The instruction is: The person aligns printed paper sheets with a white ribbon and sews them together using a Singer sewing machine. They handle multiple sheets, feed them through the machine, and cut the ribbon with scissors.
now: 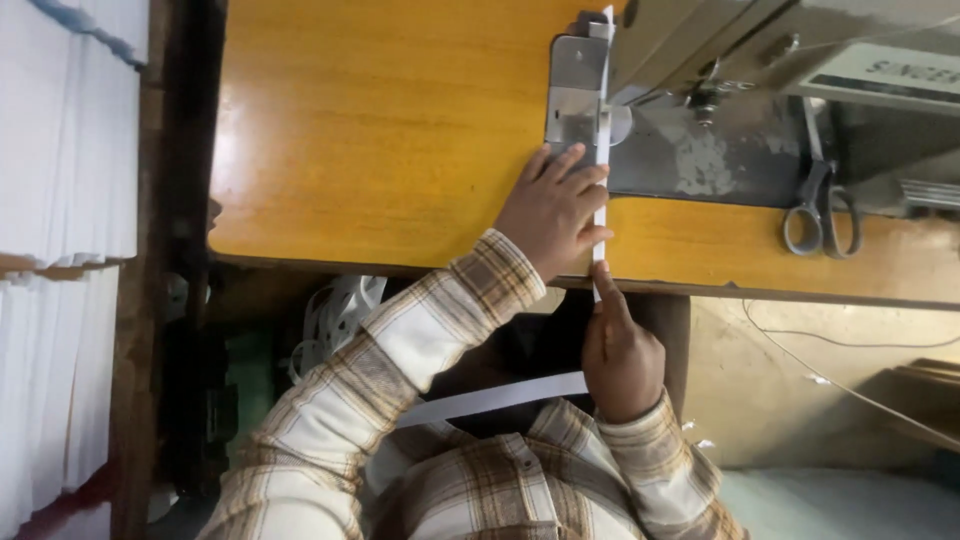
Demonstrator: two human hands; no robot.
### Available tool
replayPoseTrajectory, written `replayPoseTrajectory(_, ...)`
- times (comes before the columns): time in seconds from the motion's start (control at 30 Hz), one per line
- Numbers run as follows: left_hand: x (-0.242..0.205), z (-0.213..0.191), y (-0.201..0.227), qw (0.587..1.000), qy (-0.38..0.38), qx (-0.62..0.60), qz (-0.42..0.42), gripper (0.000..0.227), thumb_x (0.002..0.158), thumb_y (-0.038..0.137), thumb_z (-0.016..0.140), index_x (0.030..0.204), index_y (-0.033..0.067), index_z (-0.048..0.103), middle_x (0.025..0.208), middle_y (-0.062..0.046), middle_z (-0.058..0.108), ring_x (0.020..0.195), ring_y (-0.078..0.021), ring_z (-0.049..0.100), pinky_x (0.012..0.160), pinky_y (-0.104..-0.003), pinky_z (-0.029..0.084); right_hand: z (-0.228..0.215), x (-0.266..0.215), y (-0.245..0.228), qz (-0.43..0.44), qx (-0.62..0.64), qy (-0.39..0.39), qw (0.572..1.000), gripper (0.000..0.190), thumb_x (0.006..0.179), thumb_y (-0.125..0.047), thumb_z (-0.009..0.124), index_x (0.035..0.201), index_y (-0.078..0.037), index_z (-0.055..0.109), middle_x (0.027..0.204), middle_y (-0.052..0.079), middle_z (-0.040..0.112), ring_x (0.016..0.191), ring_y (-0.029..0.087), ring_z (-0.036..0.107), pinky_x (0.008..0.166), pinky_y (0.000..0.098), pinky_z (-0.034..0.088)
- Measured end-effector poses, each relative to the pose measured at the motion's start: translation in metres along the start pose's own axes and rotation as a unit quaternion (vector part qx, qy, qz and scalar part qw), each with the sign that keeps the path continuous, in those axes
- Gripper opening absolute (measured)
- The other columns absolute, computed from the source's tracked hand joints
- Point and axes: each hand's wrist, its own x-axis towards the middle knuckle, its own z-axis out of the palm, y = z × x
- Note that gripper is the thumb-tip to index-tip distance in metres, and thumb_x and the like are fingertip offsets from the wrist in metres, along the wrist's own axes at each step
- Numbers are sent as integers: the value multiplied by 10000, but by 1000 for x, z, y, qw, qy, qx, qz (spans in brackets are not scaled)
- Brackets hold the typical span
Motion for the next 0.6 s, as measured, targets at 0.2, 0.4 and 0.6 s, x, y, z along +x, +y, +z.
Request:
replayPoseTrajectory(0.2, 6, -11, 3, 1000, -21, 17, -16, 451, 1017, 609, 640, 1182, 192, 688, 1481, -12, 647, 1500, -328, 499, 1281, -593, 282, 2, 10, -4, -20, -6, 24, 999, 551, 1040, -126, 582, 1578, -241, 625, 788, 112, 785, 695, 382, 745, 637, 531, 594)
replayPoseTrajectory(0.4, 5, -11, 0, 999, -32, 15, -14, 446, 1036, 605, 599, 1207, 198, 667, 1496, -7, 611, 1514, -336, 472, 1267, -598, 300, 11, -13, 15, -11, 28, 23, 999, 533, 1049, -117, 563, 1561, -242, 643, 748, 72, 776, 680, 350, 754, 619, 493, 606)
replayPoseTrajectory(0.6, -12, -4, 9, 999, -29, -20, 40, 393, 936, 420, 690, 1240, 173, 705, 1470, -89, 649, 1477, -370, 518, 1188, -609, 363, 25, -33, 40, -36, 26, 15, 999, 491, 1109, -135, 550, 1596, -179, 597, 1283, 104, 809, 522, 309, 661, 479, 445, 478)
